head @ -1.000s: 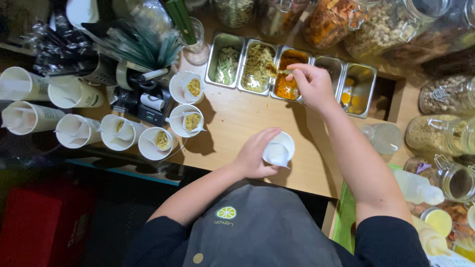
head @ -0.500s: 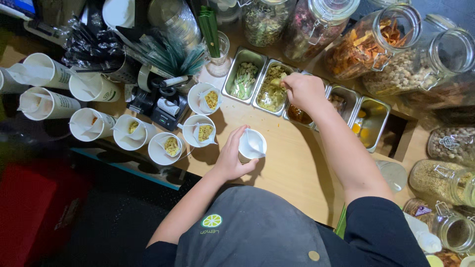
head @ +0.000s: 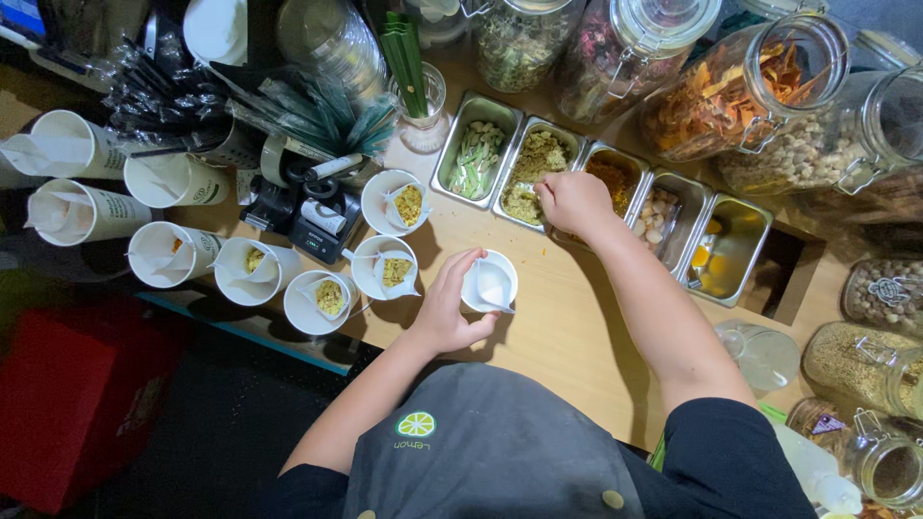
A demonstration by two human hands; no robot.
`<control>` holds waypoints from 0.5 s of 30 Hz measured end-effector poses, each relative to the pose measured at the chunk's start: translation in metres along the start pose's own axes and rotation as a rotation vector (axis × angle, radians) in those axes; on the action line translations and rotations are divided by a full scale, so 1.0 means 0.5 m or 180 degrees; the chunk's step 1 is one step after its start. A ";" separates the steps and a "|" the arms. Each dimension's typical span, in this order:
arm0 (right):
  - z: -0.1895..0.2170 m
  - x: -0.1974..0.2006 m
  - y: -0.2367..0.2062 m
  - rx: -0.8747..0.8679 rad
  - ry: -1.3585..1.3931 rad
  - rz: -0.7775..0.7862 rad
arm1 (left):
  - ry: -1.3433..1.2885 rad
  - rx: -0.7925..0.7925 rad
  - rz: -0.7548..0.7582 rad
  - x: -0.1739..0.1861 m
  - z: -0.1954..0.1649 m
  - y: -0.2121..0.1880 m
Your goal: The person scoops various dry ingredients from metal containers into paper cups using a small spoon. They handle multiple cups and containers, transferring contents one at a time and occasionally adjusting the cups on the counter.
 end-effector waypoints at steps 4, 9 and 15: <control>-0.031 -0.003 -0.014 -0.0355 0.0521 0.0142 | -0.0062 -0.0058 -0.0098 0.003 0.009 -0.011; -0.006 0.010 -0.071 0.0082 0.0302 0.0222 | 0.0023 -0.0258 -0.0300 0.006 0.025 -0.015; 0.066 -0.022 -0.080 -0.0160 -0.0025 0.0158 | 0.0170 0.0029 -0.0389 0.056 0.061 -0.029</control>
Point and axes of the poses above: each hand's wrist, its own y-axis towards the middle knuckle, its own x-axis out of the back of the hand, z = x × y, the point moved 8 cm from there along y, towards the middle knuckle, and after that the axes turned 5 degrees about -z, right-handed, at the moved point
